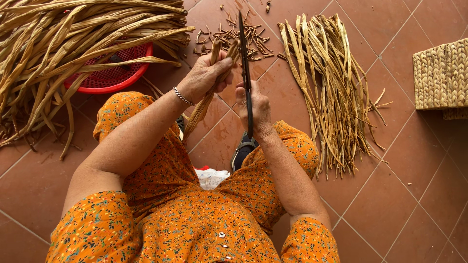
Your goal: The person sits on the floor and uses scissors to trim dark, damaged ends off bundles of dried palm leaves. They pick up individual leaves, cut off the bad sections, drop the trimmings aside, and place the trimmed leaves into a separate pile.
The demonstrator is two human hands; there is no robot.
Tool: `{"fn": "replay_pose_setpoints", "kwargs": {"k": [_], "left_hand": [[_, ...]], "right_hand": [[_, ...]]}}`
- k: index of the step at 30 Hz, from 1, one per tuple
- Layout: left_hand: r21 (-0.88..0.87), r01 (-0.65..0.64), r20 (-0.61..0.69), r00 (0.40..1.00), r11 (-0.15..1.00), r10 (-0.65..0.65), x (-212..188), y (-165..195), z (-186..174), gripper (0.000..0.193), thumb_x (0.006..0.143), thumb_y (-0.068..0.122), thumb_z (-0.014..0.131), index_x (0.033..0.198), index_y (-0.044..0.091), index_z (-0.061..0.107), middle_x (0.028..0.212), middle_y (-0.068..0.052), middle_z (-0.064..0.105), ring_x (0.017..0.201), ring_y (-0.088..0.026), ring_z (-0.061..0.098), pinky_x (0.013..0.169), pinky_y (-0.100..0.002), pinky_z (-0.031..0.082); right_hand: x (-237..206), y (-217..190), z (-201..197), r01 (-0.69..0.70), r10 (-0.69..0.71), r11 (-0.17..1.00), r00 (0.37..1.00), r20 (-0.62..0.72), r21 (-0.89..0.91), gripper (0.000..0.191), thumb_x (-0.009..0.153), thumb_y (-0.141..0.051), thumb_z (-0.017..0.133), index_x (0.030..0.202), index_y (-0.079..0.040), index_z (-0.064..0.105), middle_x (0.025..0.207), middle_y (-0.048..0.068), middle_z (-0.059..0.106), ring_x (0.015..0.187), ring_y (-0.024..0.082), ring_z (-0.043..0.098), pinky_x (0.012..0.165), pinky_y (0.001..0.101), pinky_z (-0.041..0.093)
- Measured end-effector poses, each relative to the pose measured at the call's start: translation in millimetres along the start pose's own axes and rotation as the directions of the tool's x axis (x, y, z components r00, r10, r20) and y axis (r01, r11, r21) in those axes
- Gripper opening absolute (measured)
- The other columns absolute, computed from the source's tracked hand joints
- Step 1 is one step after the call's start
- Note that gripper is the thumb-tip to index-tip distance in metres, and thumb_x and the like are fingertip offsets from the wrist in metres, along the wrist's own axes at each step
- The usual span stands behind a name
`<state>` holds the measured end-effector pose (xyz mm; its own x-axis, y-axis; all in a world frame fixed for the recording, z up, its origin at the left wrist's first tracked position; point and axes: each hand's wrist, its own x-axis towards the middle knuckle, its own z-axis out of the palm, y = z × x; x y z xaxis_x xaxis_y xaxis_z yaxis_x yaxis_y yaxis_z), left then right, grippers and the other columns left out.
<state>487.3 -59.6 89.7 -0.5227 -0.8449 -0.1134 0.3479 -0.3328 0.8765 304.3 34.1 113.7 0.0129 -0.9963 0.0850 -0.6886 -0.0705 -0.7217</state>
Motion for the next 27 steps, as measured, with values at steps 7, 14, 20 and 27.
{"fn": "replay_pose_setpoints", "kwargs": {"k": [7,14,20,27], "left_hand": [[0.461,-0.06,-0.236,0.953,0.886,0.187,12,-10,-13,0.065,0.088,0.008,0.066,0.146,0.011,0.036,0.094,-0.003,0.055,0.077,-0.011,0.061,0.06,-0.025,0.054],[0.785,-0.43,0.012,0.731,0.447,0.683,12,-24,-15,0.105,0.074,-0.001,0.07,0.161,0.006,0.011,0.141,-0.023,0.039,0.133,-0.032,0.039,0.105,-0.051,0.048],[0.118,-0.119,-0.204,0.969,0.986,0.141,8,-9,-13,0.058,0.096,0.017,0.065,0.15,0.006,0.047,0.117,-0.009,0.054,0.103,-0.016,0.053,0.089,-0.032,0.051],[0.001,-0.216,-0.102,0.971,0.976,0.215,3,-1,-14,0.023,0.102,0.018,0.071,0.122,0.008,0.068,0.091,0.007,0.063,0.078,-0.003,0.055,0.068,-0.02,0.048]], "right_hand": [[0,-6,-2,0.179,-0.185,0.973,0.982,-0.029,-0.147,0.065,0.103,-0.064,0.048,0.134,-0.007,0.054,0.075,0.008,0.063,0.069,0.025,0.071,0.064,0.0409,0.056],[-4,-7,7,0.153,-0.161,0.969,0.987,-0.025,-0.195,0.063,0.104,-0.062,0.051,0.131,-0.006,0.054,0.078,0.007,0.067,0.073,0.028,0.073,0.064,0.0438,0.056],[-5,1,10,0.01,-0.01,1.0,0.999,0.036,0.011,0.066,0.104,-0.065,0.043,0.13,-0.006,0.058,0.075,0.005,0.067,0.07,0.02,0.072,0.064,0.0359,0.057],[-1,3,12,-0.05,0.037,0.987,0.996,0.086,0.154,0.067,0.104,-0.065,0.039,0.135,-0.008,0.058,0.076,0.005,0.063,0.072,0.016,0.066,0.068,0.0314,0.054]]}}
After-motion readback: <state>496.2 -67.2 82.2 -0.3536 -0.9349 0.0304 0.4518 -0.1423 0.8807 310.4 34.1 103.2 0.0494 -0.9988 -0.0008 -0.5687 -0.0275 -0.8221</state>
